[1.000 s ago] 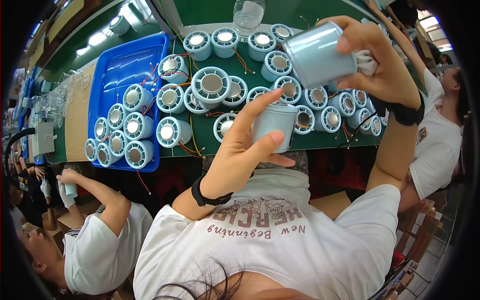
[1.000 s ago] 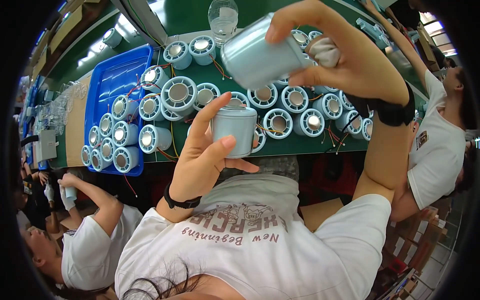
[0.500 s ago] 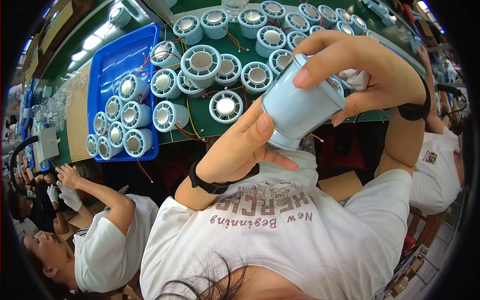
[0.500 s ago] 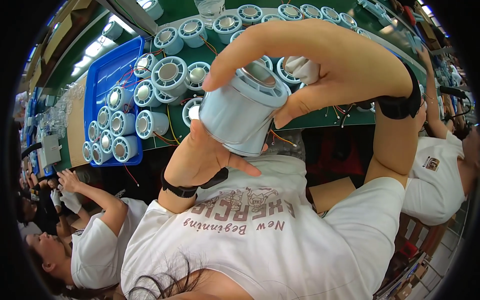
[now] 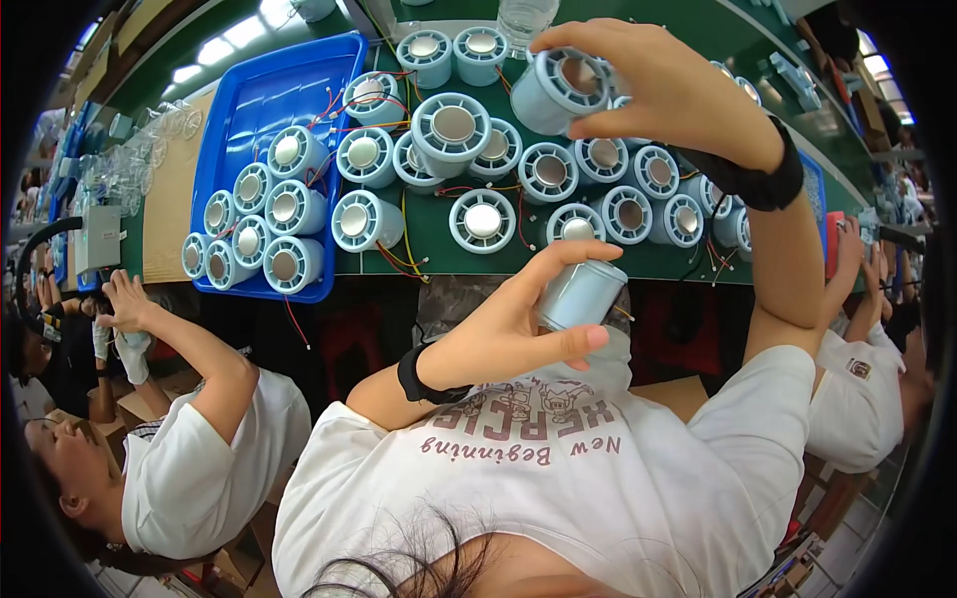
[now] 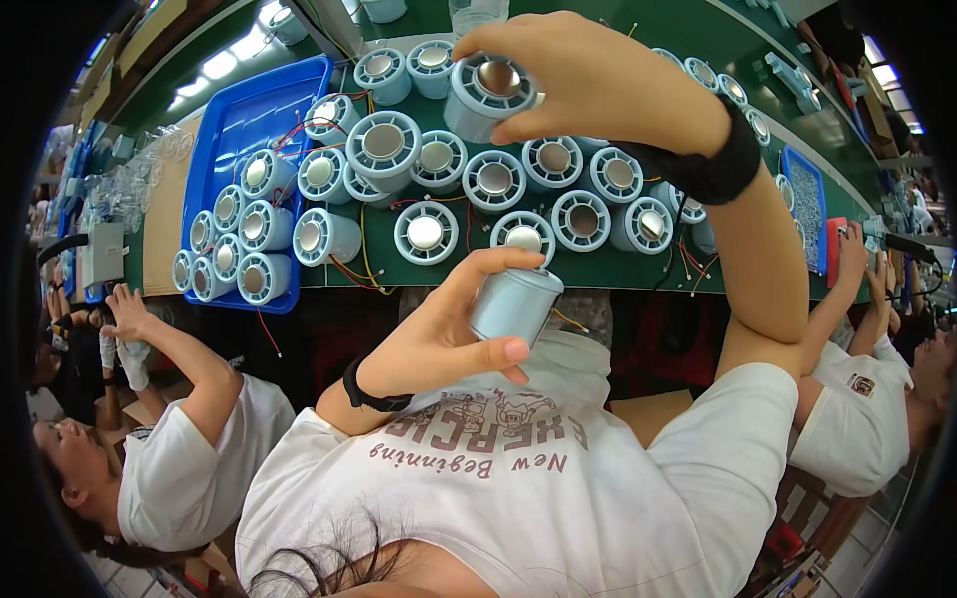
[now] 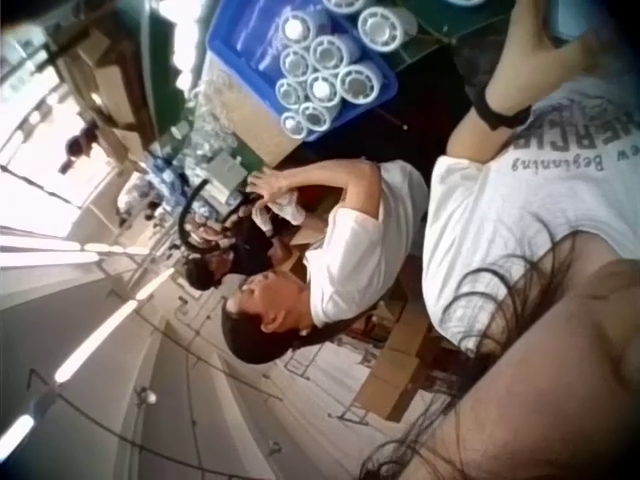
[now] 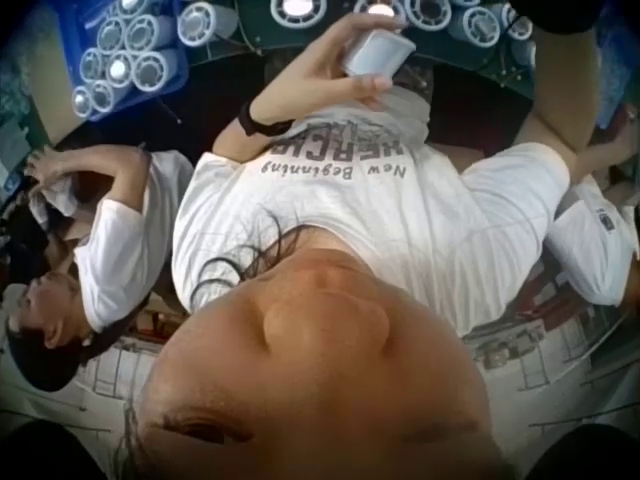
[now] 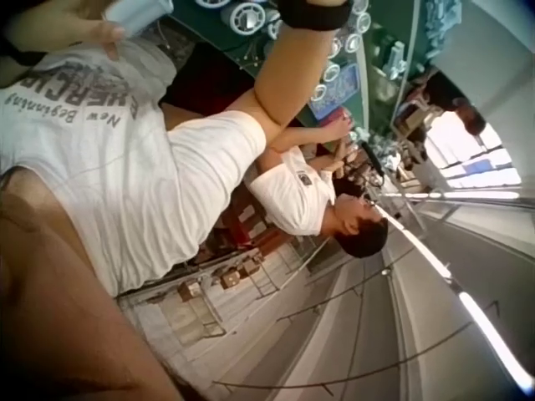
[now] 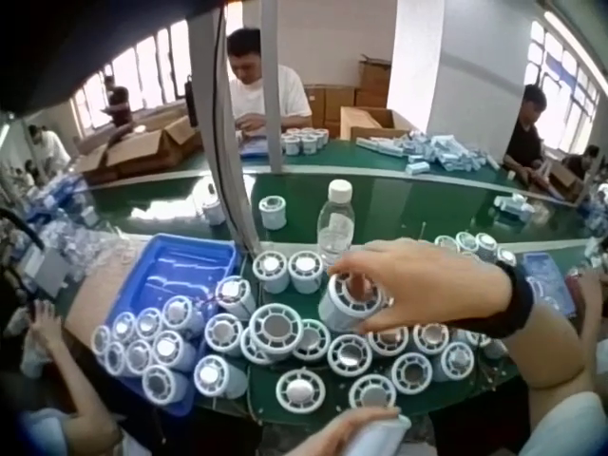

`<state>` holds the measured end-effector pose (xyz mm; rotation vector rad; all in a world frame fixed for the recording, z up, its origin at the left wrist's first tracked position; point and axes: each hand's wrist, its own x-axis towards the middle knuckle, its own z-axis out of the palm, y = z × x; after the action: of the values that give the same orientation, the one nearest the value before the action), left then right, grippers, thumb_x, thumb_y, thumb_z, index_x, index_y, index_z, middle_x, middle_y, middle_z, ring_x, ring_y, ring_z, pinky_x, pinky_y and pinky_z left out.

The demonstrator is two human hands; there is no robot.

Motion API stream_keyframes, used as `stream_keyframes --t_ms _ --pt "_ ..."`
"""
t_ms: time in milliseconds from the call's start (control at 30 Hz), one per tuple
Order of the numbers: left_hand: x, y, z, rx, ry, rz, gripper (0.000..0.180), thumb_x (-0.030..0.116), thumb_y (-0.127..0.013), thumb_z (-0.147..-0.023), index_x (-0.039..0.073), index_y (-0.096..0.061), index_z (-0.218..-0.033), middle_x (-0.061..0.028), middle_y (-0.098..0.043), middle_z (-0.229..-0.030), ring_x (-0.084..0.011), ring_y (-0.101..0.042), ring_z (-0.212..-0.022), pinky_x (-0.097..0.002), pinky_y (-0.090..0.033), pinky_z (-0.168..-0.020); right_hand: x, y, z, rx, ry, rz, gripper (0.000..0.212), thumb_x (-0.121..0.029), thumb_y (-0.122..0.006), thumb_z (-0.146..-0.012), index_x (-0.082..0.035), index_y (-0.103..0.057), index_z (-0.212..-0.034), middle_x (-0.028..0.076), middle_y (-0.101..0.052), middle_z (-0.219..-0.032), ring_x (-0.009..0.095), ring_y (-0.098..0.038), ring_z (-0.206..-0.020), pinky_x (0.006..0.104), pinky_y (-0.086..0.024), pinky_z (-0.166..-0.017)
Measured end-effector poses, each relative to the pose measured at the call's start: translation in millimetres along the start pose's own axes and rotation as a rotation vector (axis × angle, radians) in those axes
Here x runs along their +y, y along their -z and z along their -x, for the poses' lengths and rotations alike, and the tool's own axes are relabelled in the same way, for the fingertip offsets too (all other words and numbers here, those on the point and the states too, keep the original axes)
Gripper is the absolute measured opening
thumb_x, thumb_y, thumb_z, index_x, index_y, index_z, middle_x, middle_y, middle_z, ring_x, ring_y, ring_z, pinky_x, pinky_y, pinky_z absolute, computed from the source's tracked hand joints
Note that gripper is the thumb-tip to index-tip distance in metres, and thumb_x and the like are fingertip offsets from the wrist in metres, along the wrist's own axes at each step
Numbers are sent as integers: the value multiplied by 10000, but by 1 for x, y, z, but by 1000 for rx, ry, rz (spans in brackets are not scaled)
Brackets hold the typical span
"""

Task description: The person wipes a blue cylindrical component with a cloth and places it into a cardboard box, then repeats the process with a blue fan assembly.

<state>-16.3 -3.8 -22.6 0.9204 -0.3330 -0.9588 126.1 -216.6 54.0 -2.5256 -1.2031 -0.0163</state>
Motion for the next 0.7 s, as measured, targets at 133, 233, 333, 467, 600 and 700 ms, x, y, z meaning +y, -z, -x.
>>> stream_keyframes --t_ms 133,233,333,467,600,700 --pt "3 -3 6 4 -71 -3 732 186 -715 -874 132 -306 -1478 -111 -378 -1373 -192 -494 -1136 -330 -570 -790 23 -32 -20 -63 -41 174 639 -114 -792 -686 -106 -535 -1272 53 -619 -969 254 -614 -886 367 -507 -774" --pt "7 -1 9 31 -153 -26 783 165 -722 -865 143 -264 -1500 -115 -368 -1386 -196 -506 -1124 -340 -563 -817 27 -49 -33 -175 -93 143 673 -106 -793 -677 -122 -523 -1293 56 -616 -981 262 -614 -915 366 -511 -779" --pt "9 0 13 138 -236 68 997 56 -739 -805 192 -86 -1545 -166 -455 -1346 -265 -564 -1139 -393 -591 -806 31 -60 -32 -196 -88 129 660 -108 -786 -689 -128 -527 -1296 58 -616 -997 263 -615 -941 363 -516 -781" --pt "18 2 10 162 -291 169 1158 8 -748 -773 220 97 -1537 -197 -458 -1362 -292 -559 -1176 -390 -572 -835 31 -44 -11 48 70 136 489 -198 -754 -770 -95 -581 -1216 65 -635 -993 269 -619 -914 369 -510 -736" --pt "4 6 -2 257 -646 -239 1267 -9 -782 -733 217 192 -1512 -215 -463 -1373 -302 -542 -1209 -408 -513 -932 -43 18 25 132 -191 -189 404 -301 -638 -924 -59 -592 -1244 118 -648 -1045 278 -653 -825 323 -514 -734" --pt "0 5 -9 229 -720 -519 1315 -6 -805 -710 208 224 -1499 -227 -462 -1381 -315 -529 -1232 -422 -462 -986 -87 32 68 -195 -587 -355 531 -417 -614 -927 -15 -560 -1269 126 -658 -999 247 -667 -800 311 -506 -746"
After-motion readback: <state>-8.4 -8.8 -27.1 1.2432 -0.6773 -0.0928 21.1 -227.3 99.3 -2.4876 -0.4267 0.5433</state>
